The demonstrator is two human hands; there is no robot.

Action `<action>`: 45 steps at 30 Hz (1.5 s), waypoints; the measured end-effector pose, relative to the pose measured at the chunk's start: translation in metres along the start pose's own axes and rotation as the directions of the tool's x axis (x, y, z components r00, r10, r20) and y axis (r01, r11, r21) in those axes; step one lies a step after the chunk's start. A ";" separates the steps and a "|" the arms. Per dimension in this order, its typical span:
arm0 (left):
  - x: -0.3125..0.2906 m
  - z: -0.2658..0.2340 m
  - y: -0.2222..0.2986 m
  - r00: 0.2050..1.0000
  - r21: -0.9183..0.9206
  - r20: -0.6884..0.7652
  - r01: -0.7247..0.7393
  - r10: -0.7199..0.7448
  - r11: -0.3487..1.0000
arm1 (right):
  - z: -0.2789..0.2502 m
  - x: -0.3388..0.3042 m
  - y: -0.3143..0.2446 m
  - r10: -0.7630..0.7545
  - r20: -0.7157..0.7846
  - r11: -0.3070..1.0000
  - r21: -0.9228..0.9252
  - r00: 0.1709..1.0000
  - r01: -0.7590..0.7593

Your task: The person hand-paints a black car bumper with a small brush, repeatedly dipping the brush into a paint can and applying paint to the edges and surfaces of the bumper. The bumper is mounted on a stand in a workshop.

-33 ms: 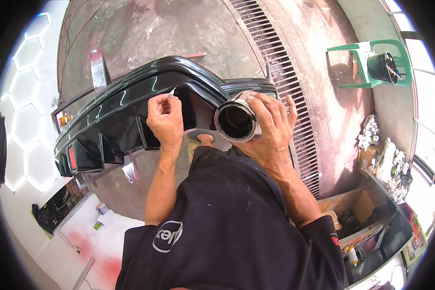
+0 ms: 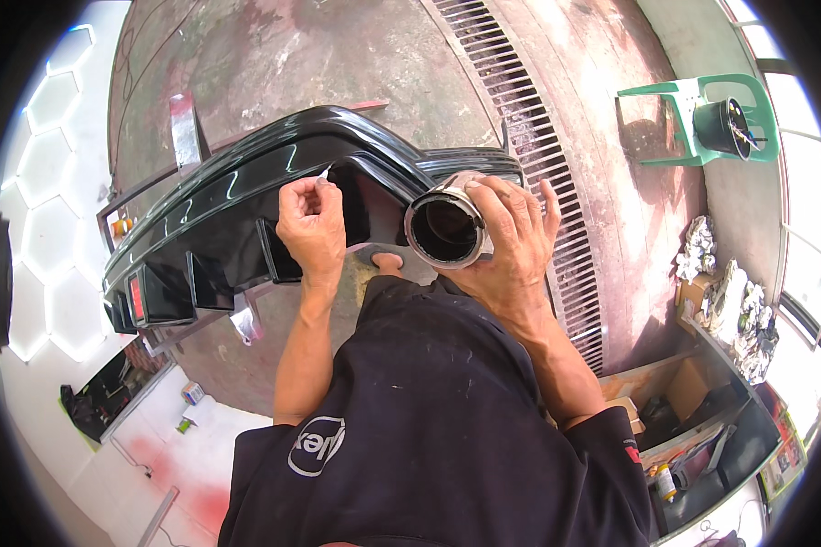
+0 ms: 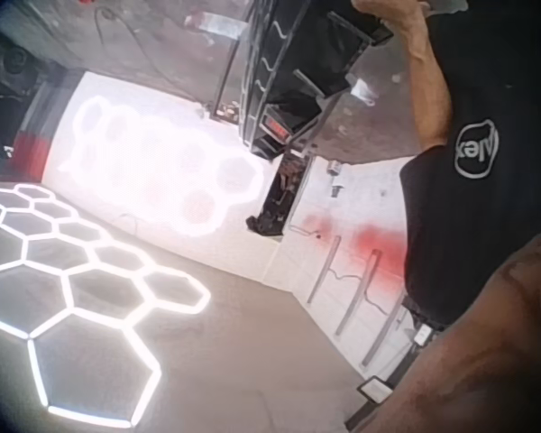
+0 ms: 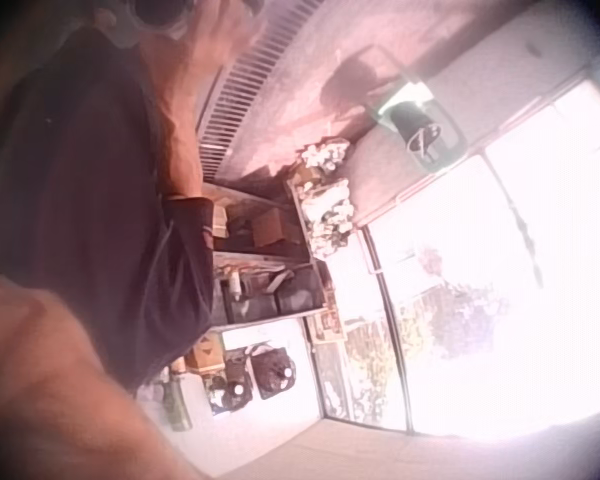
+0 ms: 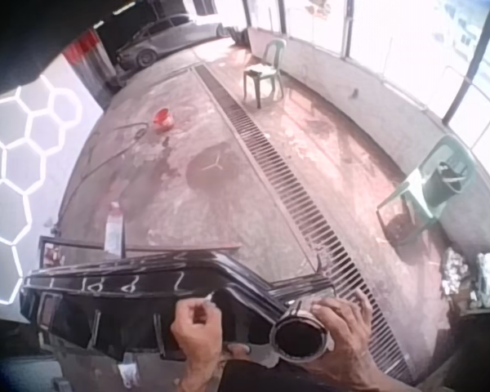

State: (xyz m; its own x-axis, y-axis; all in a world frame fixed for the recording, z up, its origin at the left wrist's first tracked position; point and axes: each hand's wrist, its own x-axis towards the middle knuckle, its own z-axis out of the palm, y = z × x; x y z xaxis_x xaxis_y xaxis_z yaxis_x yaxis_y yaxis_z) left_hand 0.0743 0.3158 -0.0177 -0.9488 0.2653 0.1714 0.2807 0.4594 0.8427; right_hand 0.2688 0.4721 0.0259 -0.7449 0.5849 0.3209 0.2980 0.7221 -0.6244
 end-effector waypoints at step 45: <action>0.006 0.006 -0.002 1.000 -0.010 -0.011 -0.012 0.011 1.000 | 0.003 0.008 0.005 0.006 0.001 0.999 0.041 1.000 -0.006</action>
State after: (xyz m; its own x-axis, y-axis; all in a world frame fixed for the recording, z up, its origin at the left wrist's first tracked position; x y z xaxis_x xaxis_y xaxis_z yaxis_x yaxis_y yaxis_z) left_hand 0.0685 0.3218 -0.0218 -0.9470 0.2616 0.1864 0.2902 0.4476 0.8458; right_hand 0.2629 0.4796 0.0232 -0.7439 0.5885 0.3165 0.2774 0.7029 -0.6550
